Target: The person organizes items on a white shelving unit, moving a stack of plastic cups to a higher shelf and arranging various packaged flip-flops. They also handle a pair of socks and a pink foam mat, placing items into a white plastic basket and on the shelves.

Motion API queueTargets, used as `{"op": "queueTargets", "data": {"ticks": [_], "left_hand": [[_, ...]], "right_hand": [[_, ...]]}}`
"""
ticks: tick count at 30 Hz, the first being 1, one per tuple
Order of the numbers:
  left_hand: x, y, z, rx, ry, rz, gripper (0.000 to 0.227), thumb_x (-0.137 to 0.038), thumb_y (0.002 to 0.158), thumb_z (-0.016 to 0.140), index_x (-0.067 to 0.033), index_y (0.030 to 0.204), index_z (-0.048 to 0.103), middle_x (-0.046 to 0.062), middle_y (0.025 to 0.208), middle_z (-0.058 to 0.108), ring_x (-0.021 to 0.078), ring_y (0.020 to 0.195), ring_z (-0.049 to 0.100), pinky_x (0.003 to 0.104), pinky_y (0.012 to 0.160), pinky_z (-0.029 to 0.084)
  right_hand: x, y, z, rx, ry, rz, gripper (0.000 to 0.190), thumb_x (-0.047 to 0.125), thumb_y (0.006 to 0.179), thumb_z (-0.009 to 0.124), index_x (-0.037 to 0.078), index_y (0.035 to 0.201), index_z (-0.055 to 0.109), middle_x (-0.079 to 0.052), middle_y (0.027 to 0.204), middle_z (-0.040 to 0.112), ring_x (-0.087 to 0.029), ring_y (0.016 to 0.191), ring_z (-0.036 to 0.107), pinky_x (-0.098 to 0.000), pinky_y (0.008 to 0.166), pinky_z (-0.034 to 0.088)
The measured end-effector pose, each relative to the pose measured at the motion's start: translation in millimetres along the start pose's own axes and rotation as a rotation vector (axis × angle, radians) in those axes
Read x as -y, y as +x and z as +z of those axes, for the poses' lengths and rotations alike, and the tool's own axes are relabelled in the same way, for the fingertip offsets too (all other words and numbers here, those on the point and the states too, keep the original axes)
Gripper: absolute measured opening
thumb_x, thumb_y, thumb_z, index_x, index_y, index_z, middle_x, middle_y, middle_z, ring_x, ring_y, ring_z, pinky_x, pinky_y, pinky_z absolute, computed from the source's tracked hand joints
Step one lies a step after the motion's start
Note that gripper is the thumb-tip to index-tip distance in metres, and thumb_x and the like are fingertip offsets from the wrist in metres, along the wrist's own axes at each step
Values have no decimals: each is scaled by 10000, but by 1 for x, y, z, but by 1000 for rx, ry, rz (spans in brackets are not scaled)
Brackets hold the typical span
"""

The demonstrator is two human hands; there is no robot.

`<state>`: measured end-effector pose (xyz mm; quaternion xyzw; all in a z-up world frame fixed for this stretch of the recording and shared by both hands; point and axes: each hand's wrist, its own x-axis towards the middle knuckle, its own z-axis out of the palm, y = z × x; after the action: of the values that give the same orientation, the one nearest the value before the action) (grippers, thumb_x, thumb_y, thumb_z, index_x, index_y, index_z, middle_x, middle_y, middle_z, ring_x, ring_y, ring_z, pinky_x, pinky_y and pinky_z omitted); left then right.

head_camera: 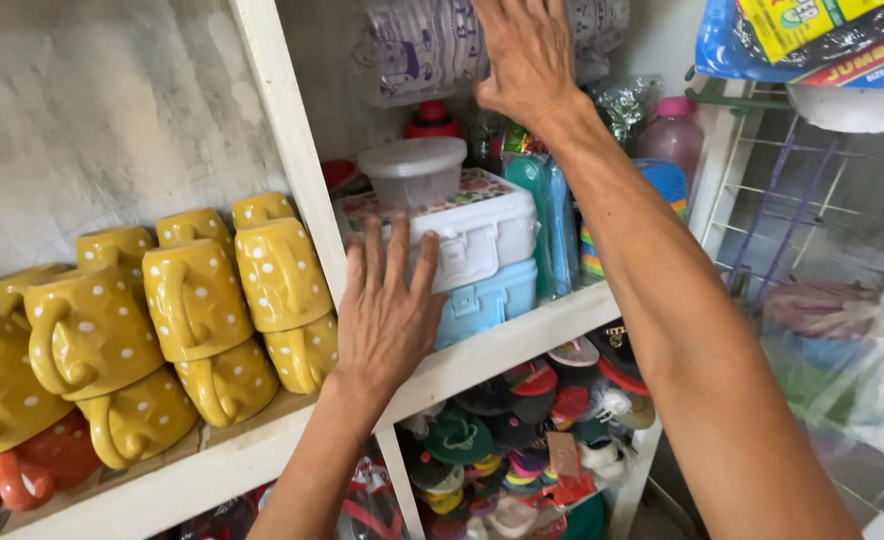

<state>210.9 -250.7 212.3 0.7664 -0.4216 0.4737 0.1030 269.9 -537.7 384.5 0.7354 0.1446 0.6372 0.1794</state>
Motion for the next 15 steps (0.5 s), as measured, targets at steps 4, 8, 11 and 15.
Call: {"op": "queueTargets", "data": {"ticks": [4, 8, 11, 15], "left_hand": [[5, -1, -1, 8, 38, 43, 743, -335, 837, 737, -35, 1462, 469, 268, 1532, 396, 484, 1427, 338, 575, 1176, 262], [6, -2, 1, -5, 22, 54, 733, -334, 847, 726, -24, 1458, 467, 274, 1525, 403, 479, 1413, 361, 565, 1171, 268], [8, -2, 3, -14, 25, 62, 729, -331, 852, 723, -21, 1458, 464, 278, 1527, 404, 476, 1411, 370, 560, 1165, 277], [9, -4, 3, -18, 31, 69, 716, -325, 858, 723, -24, 1455, 465, 278, 1528, 405, 472, 1409, 379, 557, 1161, 289]], "right_hand": [[-2, 0, 10, -26, -90, -31, 906, 49, 591, 783, 33, 1458, 524, -186, 1372, 582, -414, 1264, 513, -565, 1084, 361], [-10, -3, 24, 36, -133, 23, 878, 60, 624, 811, 67, 1461, 547, -173, 1349, 594, -401, 1272, 520, -568, 1098, 368], [-20, -9, 41, 44, -164, 40, 855, 69, 629, 816, 67, 1448, 570, -173, 1313, 607, -392, 1254, 533, -548, 1099, 391], [-29, -15, 59, 167, -124, 132, 781, 72, 664, 821, 62, 1410, 590, -173, 1268, 622, -392, 1235, 549, -553, 1077, 408]]}}
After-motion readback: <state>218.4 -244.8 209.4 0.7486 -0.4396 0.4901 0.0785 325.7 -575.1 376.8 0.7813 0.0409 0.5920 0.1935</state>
